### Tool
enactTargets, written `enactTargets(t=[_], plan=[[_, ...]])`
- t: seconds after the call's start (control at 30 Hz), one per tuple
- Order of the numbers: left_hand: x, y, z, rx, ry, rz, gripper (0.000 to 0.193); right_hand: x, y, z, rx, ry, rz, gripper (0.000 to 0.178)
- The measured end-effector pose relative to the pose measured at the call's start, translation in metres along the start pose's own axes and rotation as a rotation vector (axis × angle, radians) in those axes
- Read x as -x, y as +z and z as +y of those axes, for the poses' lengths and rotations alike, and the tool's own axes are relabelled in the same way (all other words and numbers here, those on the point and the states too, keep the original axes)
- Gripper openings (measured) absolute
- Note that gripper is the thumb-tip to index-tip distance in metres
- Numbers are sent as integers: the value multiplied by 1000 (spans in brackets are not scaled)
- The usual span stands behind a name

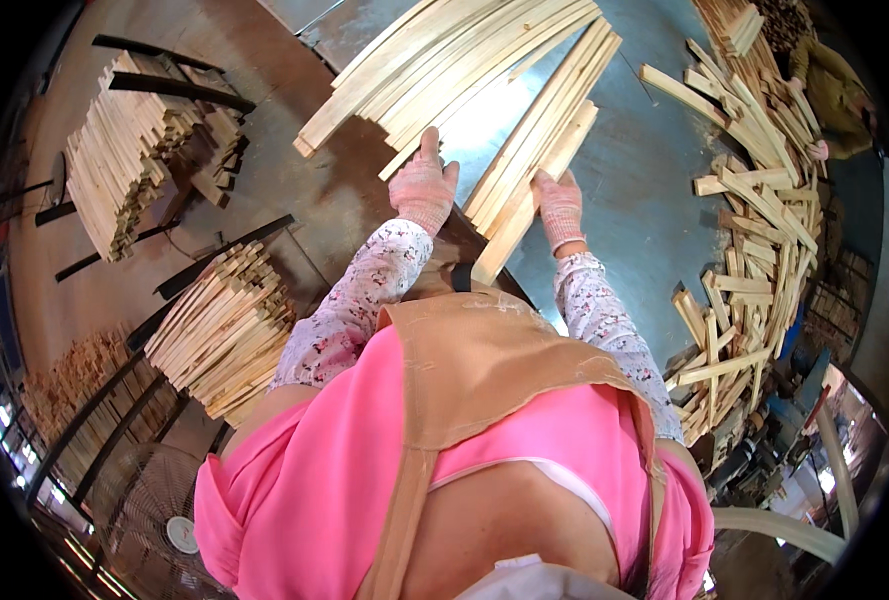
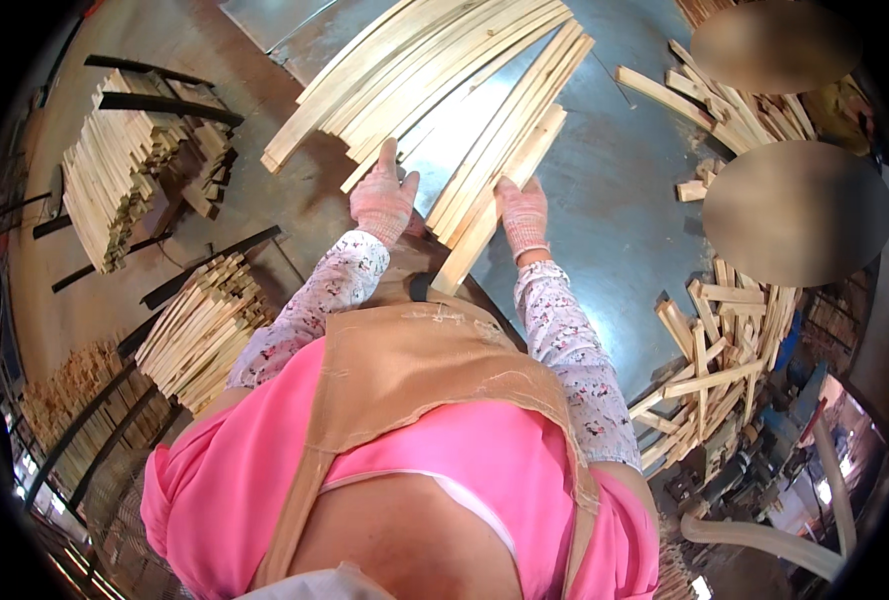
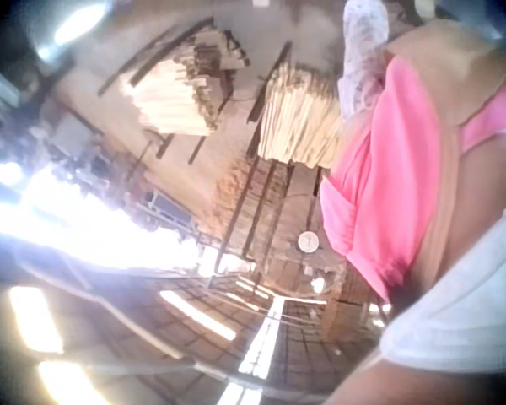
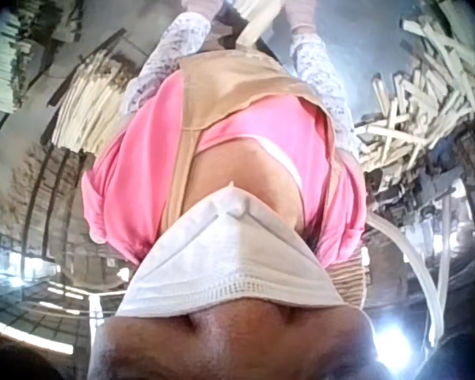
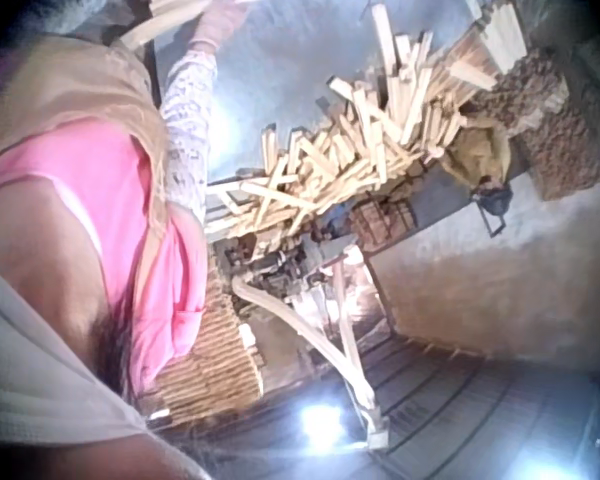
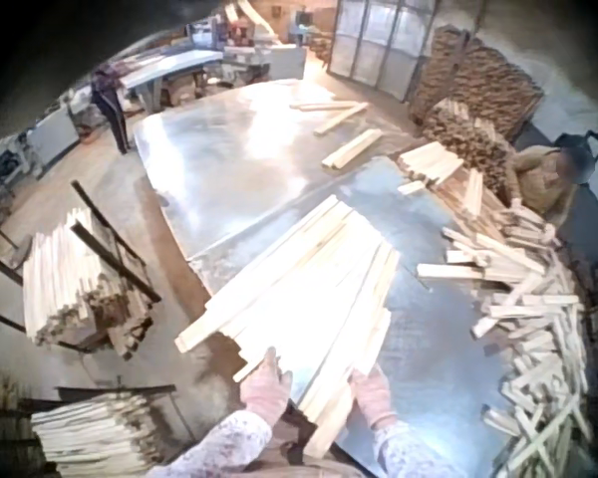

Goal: The person sorts small wooden slats on a metal table, picking them up from a disorganized pile and arranging them into neat stacks. The person repeatedly gathers handfuls of slats, aligns them, and places them into a growing stack on the left side of the table.

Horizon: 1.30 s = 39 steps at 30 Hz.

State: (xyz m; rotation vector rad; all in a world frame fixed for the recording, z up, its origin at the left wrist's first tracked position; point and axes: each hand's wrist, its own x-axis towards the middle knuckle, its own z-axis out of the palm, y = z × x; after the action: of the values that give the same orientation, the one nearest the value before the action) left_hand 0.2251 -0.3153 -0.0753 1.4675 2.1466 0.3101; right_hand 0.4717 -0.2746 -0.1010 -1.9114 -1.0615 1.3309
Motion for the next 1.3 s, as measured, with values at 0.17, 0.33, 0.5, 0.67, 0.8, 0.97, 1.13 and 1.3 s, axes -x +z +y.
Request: enactTargets(t=[0.17,0.33,0.5,0.67,0.8,0.97,1.13,1.3], plan=[[-15,-20,33,-185,72,-228,50,4,-3,-6,-45,11,15,41],[-47,-28,46,-238,78,-342,49,7,4,-10,13,1,8,48],[8,-81,18,122,184,-156,57,18,19,-33,38,-27,12,53],[2,-103,-5,81,374,51,40,-18,82,-51,76,-71,111,49],[-43,-129,3,-29,696,248,38,2,-14,-36,-551,113,79,26],[-72,-148,58,-152,1118,21,44,85,-324,70,1400,-544,538,39],[-16,-102,196,-404,1555,-312,45,222,-406,77,1222,-402,268,21],[89,-16,313,-375,1764,-429,39,322,-275,83,497,-299,163,59]])
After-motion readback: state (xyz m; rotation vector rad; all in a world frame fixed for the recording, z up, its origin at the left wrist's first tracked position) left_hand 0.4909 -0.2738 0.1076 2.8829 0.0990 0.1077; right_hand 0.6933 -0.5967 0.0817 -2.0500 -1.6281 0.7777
